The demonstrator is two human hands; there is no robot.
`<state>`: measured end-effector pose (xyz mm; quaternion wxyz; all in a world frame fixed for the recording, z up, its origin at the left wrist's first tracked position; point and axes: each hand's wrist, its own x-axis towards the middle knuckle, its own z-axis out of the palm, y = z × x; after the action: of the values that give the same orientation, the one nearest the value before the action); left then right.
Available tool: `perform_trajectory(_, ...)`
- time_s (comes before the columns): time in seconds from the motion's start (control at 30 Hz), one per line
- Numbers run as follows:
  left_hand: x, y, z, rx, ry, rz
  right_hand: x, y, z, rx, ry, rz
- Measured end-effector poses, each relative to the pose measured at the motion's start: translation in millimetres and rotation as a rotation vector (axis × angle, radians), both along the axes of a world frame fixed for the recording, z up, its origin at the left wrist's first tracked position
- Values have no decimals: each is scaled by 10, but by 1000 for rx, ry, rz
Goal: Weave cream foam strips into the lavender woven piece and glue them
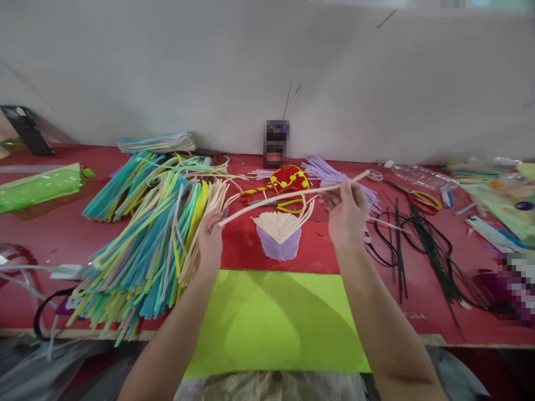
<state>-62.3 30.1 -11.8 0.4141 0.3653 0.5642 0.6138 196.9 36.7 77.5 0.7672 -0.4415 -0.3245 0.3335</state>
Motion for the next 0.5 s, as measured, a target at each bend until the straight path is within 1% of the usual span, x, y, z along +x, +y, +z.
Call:
perform_trajectory(0.07, 47, -38, 39, 35, -56, -54, 249, -103, -209, -59, 92, -74)
perform_trajectory(0.1, 88, -61, 62, 40, -101, -117, 348, -153, -306, -86, 135, -114)
perform_trajectory(0.13, 142, -84, 88, 28, -150, -212, 427, -199, -393, -115, 170, -156)
perform_trajectory(0.2, 296, -125, 144, -66, -225, -446, 526, -270, -535, -126, 202, -196)
perform_trajectory(0.23, 393, -141, 170, -119, -249, -544, 546, -294, -589, -130, 212, -208)
perform_trajectory(0.27, 497, -153, 192, -169, -279, -612, 547, -310, -633, -137, 222, -216)
perform_trajectory(0.3, 602, -162, 209, -207, -311, -649, 531, -322, -667, -148, 230, -219)
perform_trajectory(0.37, 791, -177, 225, -222, -375, -704, 458, -340, -708, -180, 223, -194)
perform_trajectory(0.43, 914, -197, 221, -167, -425, -700, 355, -365, -720, -208, 191, -147)
perform_trajectory(0.5, 955, -219, 207, -99, -473, -664, 258, -399, -709, -231, 140, -105)
